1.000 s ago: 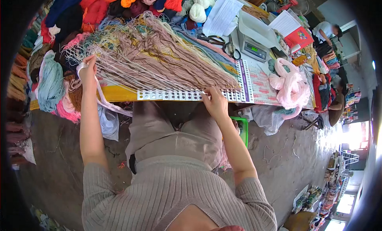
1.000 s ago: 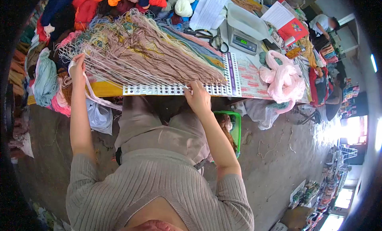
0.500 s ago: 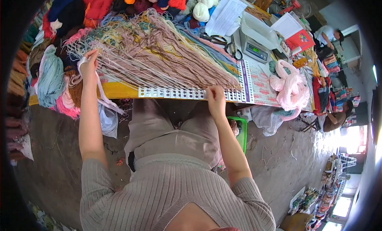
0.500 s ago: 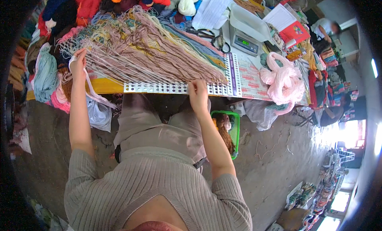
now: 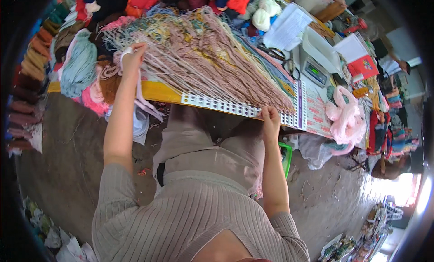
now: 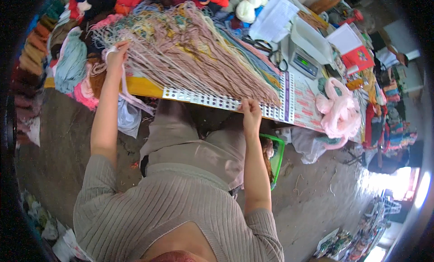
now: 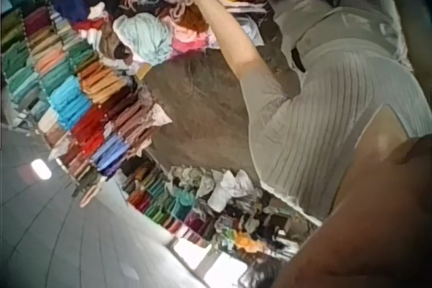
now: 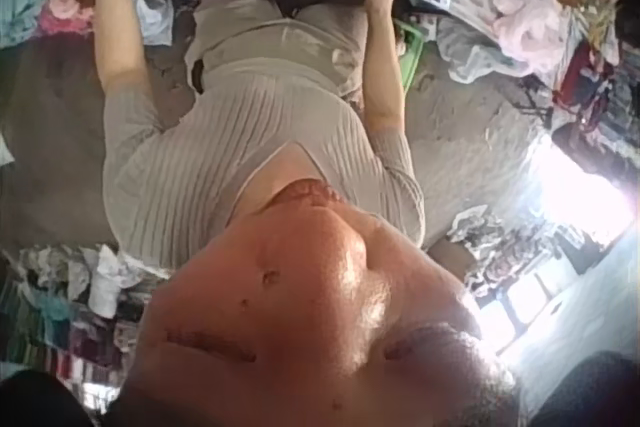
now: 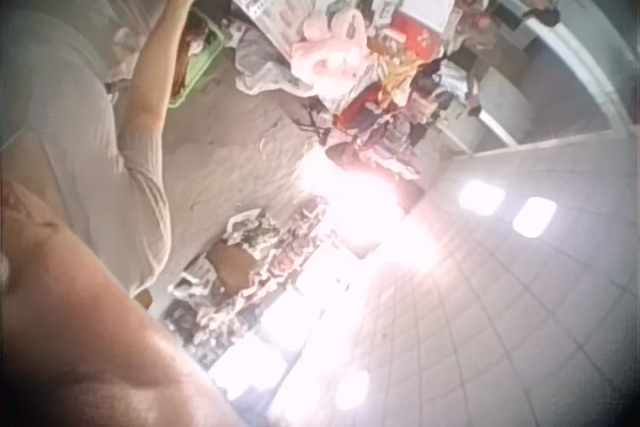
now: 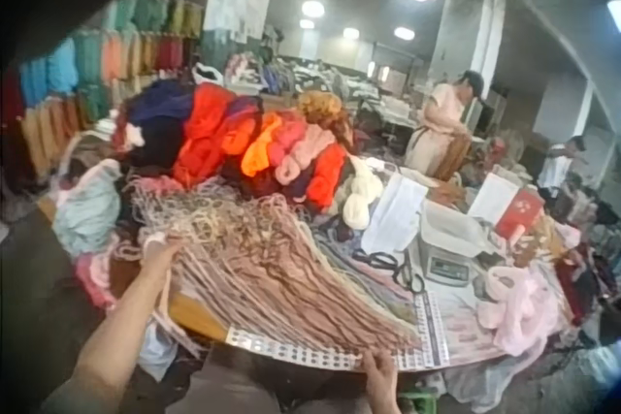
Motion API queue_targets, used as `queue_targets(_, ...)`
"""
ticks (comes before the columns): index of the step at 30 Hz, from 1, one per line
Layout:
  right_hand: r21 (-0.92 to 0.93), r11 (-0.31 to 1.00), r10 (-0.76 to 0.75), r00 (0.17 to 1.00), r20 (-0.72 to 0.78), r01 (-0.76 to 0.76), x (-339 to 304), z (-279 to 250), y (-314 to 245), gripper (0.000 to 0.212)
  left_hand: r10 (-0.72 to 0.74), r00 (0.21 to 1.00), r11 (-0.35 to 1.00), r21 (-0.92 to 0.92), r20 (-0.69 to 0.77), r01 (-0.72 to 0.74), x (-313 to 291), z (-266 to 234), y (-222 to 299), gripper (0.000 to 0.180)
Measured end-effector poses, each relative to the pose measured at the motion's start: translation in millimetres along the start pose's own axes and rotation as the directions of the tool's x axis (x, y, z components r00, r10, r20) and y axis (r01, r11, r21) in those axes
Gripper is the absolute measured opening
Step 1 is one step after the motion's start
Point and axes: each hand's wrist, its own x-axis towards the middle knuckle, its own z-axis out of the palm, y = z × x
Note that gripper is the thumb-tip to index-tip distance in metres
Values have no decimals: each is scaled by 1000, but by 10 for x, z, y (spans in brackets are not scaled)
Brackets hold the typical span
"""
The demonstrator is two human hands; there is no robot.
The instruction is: Organize yarn by cutting bundles to length and attaching them to a cardboard sample holder strip.
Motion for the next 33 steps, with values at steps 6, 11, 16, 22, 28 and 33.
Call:
queue_targets(6,-145,986,-76,997,32,80,29,53,-1,10,108,987,994,21,-123,-106,262,-249,162,12)
queue_targets(11,-82,995,-45,998,49,49,61,-36,143,12,315,924,903,368,-219,-220,600,-686,163,15)
queue_targets(16,-127,991,-32,998,51,38,-2,-16,19,12,287,932,841,524,-219,-136,668,-939,93,18)
queue_targets(22,-199,977,-78,997,21,80,-16,-163,96,15,-111,992,990,-91,-62,106,664,-789,141,17)
queue_targets(28,-460,872,-162,985,54,169,28,-18,41,21,-189,950,816,-498,250,293,638,-1207,219,23)
queue_targets(33,-515,830,-223,974,43,213,-21,71,-55,16,-130,882,455,-763,453,459,584,-1159,274,22)
